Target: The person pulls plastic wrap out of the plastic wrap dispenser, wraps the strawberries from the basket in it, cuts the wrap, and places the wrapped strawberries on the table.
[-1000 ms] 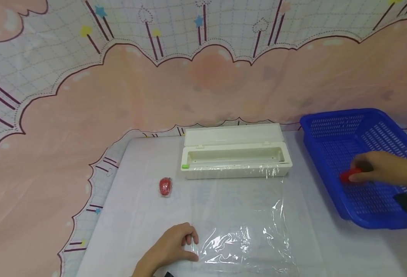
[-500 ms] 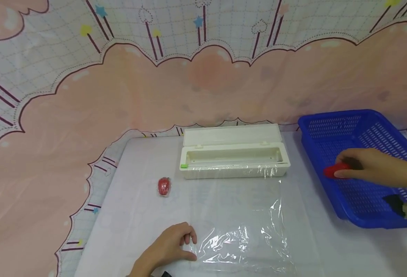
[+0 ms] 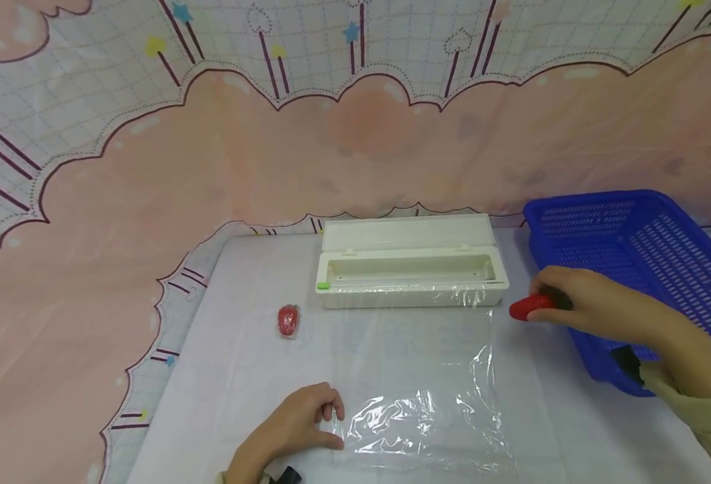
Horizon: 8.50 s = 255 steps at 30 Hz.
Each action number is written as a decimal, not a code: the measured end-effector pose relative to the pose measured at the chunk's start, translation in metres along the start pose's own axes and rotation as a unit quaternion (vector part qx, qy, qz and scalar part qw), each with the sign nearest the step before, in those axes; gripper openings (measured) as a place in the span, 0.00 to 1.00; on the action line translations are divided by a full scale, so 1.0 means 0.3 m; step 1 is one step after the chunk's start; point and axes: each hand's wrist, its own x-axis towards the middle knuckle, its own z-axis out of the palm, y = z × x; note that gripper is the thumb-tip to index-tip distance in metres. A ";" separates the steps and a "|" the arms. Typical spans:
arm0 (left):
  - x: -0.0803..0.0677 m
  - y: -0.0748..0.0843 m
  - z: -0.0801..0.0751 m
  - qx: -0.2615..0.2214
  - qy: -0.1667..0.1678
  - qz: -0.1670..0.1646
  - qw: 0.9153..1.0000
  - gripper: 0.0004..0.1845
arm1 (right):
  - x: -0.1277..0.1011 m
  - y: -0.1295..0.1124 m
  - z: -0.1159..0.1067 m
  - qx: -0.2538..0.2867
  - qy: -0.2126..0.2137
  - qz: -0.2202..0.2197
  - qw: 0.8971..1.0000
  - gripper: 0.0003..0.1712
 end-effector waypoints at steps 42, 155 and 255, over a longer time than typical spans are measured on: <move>-0.017 -0.024 0.018 -0.011 0.023 0.009 1.000 0.18 | 0.069 -0.270 0.364 0.156 -0.019 -0.081 0.984 0.15; -0.078 0.001 0.045 0.052 -0.004 0.134 0.990 0.20 | -0.143 -0.111 0.611 0.018 -0.004 -0.263 0.965 0.31; 0.085 0.052 0.078 -0.243 0.194 -0.126 0.942 0.06 | -0.034 -0.099 0.554 0.248 -0.047 0.022 0.967 0.07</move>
